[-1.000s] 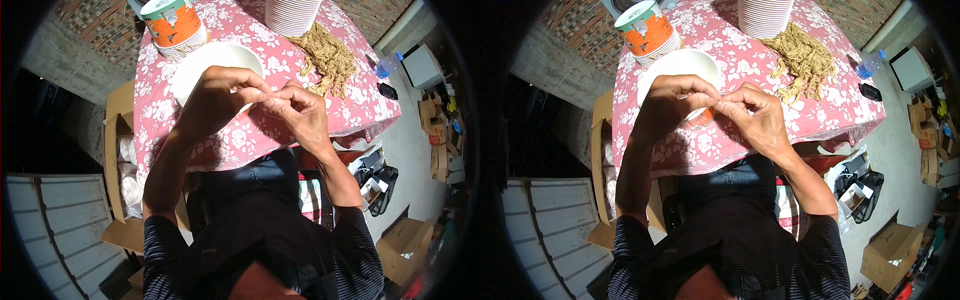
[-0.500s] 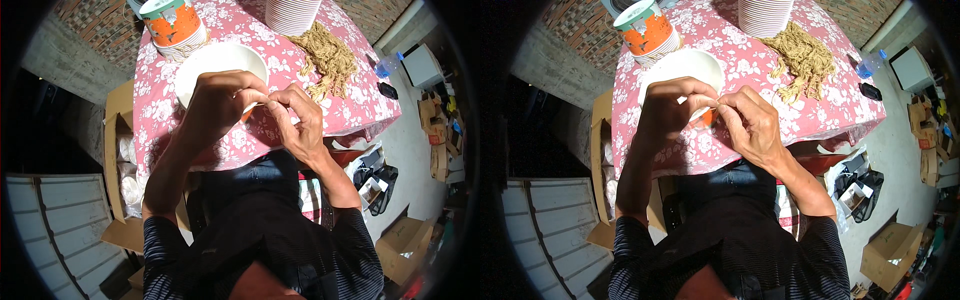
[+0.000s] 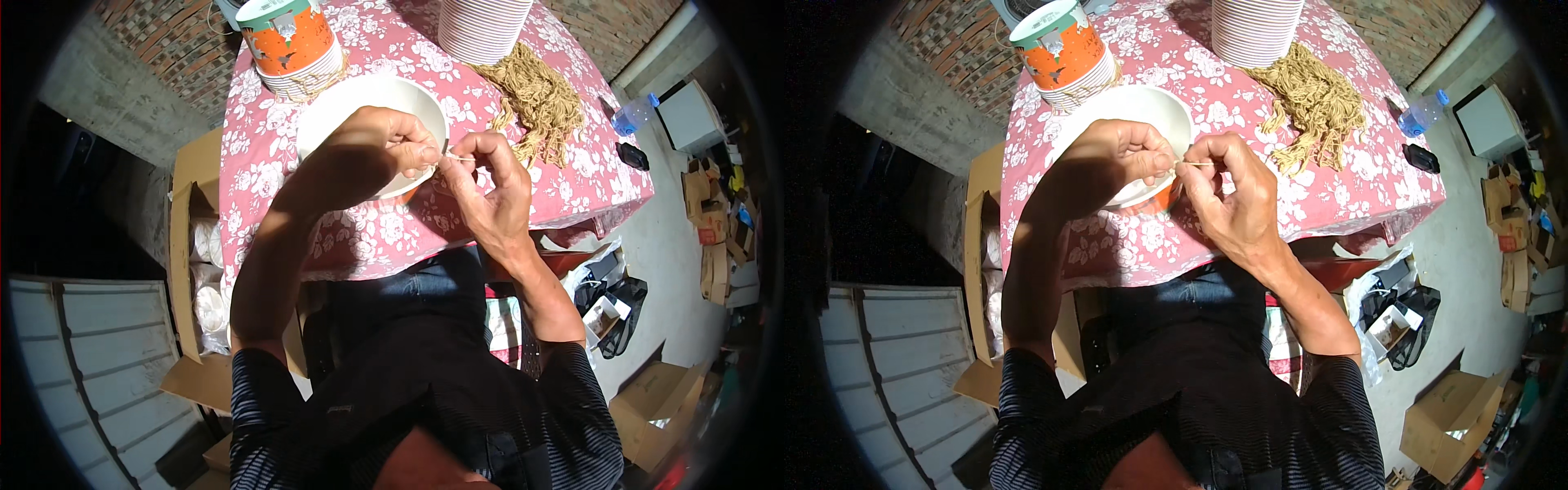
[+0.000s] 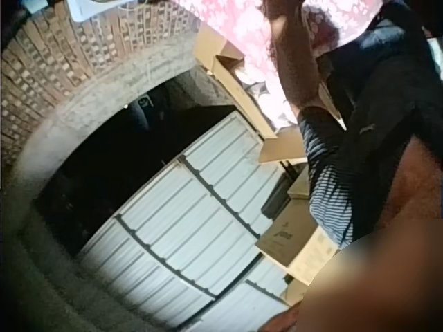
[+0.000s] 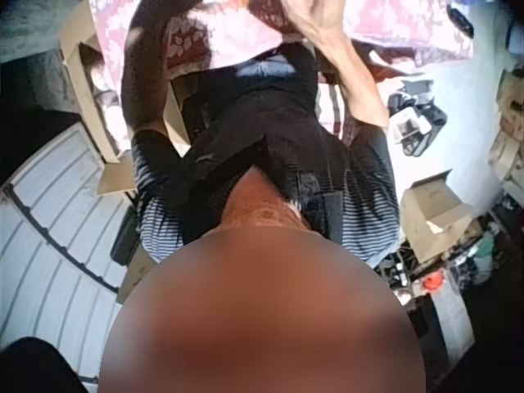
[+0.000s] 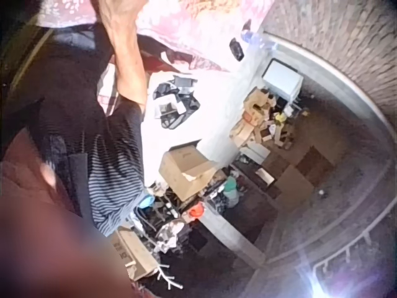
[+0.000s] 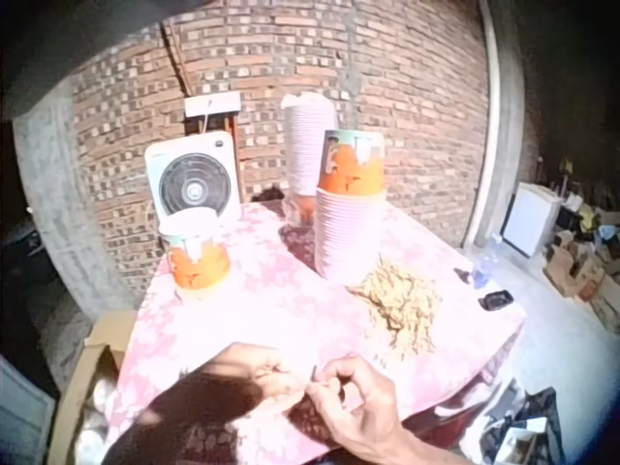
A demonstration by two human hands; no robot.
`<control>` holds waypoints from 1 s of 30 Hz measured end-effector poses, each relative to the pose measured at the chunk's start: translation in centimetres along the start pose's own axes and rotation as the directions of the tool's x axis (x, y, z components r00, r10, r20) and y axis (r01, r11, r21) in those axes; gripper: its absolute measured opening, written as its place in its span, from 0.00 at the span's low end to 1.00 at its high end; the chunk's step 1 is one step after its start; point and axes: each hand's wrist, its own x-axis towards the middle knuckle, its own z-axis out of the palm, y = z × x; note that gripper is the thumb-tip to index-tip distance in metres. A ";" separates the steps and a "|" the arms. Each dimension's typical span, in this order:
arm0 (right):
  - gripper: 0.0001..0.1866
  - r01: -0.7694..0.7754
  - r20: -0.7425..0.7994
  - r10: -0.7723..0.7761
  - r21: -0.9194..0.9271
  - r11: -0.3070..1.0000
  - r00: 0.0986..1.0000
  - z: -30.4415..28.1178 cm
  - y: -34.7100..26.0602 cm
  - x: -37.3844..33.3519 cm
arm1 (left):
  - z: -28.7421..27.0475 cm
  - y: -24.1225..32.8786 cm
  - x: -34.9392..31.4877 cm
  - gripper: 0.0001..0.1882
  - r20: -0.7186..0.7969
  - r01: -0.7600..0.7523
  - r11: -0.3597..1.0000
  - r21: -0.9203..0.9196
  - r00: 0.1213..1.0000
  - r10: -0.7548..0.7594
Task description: Attaching decorative strings/handles to Halloween-themed paper buckets for assembly.
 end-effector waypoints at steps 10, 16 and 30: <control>0.10 0.206 0.020 -0.206 -0.178 0.962 0.978 -0.6 -0.7 -0.1 | -0.3 -0.1 0.6 0.14 0.015 -0.033 0.999 -0.001 0.999 0.033; 0.12 0.362 -0.031 -0.384 -0.275 0.891 0.923 -0.5 -0.3 0.1 | -0.1 -0.5 1.1 0.17 -0.021 -0.093 0.994 0.053 0.995 0.094; 0.12 0.410 -0.022 -0.462 -0.427 0.806 0.886 -0.2 0.7 -0.1 | 0.1 -1.3 1.7 0.15 0.001 -0.146 0.989 0.017 0.989 0.146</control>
